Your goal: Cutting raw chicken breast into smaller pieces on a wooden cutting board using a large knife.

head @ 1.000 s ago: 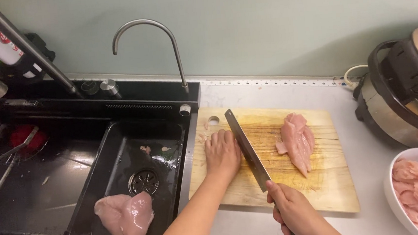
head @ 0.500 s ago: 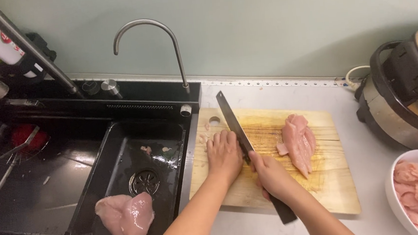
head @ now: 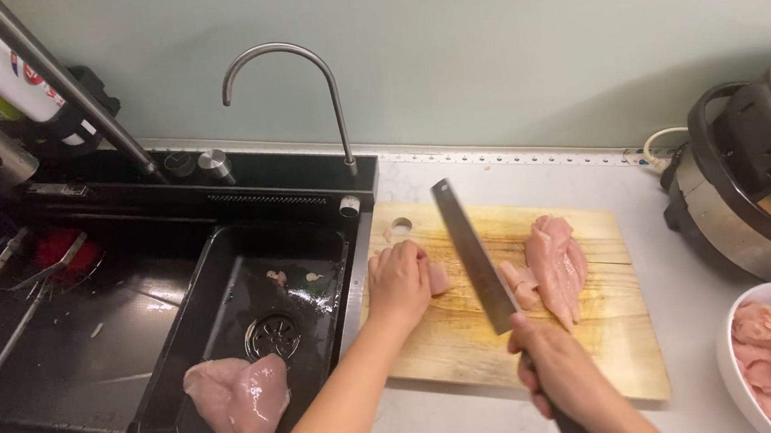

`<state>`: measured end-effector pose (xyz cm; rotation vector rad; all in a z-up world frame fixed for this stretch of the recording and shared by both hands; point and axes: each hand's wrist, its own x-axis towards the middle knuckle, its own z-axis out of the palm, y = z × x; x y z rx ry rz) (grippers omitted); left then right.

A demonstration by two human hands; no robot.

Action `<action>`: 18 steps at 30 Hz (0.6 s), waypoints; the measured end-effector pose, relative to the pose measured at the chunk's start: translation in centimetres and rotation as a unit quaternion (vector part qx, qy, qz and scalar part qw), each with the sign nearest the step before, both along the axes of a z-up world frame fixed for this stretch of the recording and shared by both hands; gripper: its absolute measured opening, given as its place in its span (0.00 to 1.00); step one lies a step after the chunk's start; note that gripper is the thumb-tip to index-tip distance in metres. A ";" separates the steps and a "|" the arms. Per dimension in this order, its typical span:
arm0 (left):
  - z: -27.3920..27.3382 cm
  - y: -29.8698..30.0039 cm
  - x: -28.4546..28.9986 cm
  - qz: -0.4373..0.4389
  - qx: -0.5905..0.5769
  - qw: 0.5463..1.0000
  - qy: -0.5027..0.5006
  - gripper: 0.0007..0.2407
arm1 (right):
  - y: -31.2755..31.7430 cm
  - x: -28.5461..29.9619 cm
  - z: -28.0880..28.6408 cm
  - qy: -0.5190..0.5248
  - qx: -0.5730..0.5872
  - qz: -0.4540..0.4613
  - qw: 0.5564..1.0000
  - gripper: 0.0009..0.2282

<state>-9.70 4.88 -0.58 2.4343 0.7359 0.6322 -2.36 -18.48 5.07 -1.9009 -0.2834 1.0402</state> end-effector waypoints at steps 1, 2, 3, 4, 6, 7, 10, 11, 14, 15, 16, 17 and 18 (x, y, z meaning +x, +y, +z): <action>0.0 -0.4 0.0 0.001 0.000 1.000 0.000 0.04 | 0.2 -0.6 -0.2 0.000 0.000 0.001 1.000 0.26; 0.1 -0.7 0.0 0.010 0.026 1.000 0.000 0.04 | 0.5 -1.2 -0.4 0.005 0.000 0.017 1.000 0.26; 0.1 -1.1 0.0 0.018 0.052 0.998 0.000 0.05 | 0.7 -1.8 -0.6 0.010 -0.001 0.034 0.999 0.25; 0.2 -1.3 0.0 0.019 0.052 0.998 0.001 0.05 | 0.8 -2.1 -0.6 0.010 -0.001 0.035 0.999 0.25; 0.5 -1.8 0.2 0.027 0.062 0.997 0.039 0.06 | 1.0 -2.6 -0.7 0.027 -0.036 0.031 0.998 0.24; 0.4 -1.9 0.4 0.026 0.061 0.997 0.039 0.06 | 1.0 -2.7 -0.3 0.027 -0.037 0.031 0.998 0.24; 0.0 -2.1 0.8 0.026 0.080 0.995 0.056 0.06 | 1.4 -3.0 0.7 -0.002 -0.085 0.050 0.995 0.24; 0.0 -2.1 0.9 0.025 0.080 0.995 0.056 0.06 | 1.6 -3.1 1.0 0.005 -0.091 0.051 0.995 0.24; -0.6 -2.0 1.2 0.022 0.089 0.995 0.050 0.07 | 2.3 -2.7 1.0 0.010 -0.094 0.060 0.994 0.24; -0.8 -2.0 1.4 0.020 0.099 0.994 0.042 0.07 | 2.6 -2.5 0.9 0.008 -0.088 0.066 0.994 0.23; -0.9 -2.0 1.5 0.020 0.098 0.994 0.043 0.07 | 3.3 -1.9 0.2 0.008 -0.089 0.066 0.994 0.23; -0.9 -2.0 1.6 0.021 0.101 0.994 0.046 0.07 | 4.0 -1.4 -0.4 0.004 -0.071 0.069 0.995 0.23; -0.9 -2.0 1.7 0.021 0.105 0.993 0.049 0.07 | 4.7 -0.9 -1.0 0.000 -0.052 0.073 0.996 0.24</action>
